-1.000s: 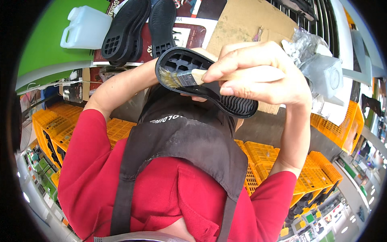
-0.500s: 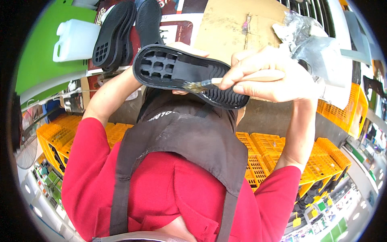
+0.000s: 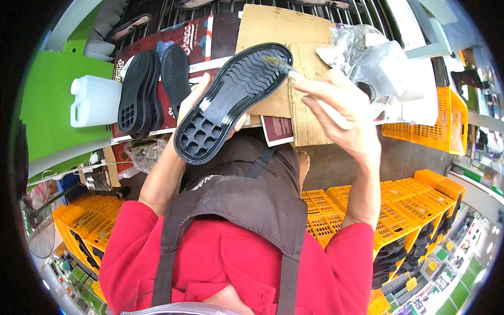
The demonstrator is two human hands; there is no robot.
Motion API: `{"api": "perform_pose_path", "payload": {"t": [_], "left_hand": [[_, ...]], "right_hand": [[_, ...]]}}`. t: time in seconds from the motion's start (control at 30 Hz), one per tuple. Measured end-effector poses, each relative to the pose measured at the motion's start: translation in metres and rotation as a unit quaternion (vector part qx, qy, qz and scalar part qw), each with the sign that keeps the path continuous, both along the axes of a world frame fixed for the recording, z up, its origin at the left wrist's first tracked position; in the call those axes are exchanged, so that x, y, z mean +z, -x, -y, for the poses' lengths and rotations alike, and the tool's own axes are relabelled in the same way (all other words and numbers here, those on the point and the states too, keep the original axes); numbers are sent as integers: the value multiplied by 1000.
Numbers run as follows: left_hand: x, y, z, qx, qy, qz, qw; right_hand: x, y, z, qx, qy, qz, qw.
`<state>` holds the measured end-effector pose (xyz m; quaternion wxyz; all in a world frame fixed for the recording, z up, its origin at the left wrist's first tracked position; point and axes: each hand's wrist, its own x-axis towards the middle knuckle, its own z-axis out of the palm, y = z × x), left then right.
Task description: Applying adhesive or glue to the bottom surface of shoe soles using a manual brush.
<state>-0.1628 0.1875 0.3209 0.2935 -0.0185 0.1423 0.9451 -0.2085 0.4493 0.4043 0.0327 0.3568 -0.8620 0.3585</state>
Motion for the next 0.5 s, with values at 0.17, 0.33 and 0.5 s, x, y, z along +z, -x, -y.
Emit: {"api": "perform_pose_path", "payload": {"t": [0.17, 0.33, 0.5], "left_hand": [[9, 1, 8, -19, 26, 29, 999], [17, 2, 17, -83, -1, 49, 995], [8, 0, 22, -82, 58, 17, 995]], "right_hand": [[-20, -17, 23, 128, -39, -29, 991], [-10, -17, 28, 224, 54, 75, 970], [-20, 6, 13, 131, 13, 40, 990]]}}
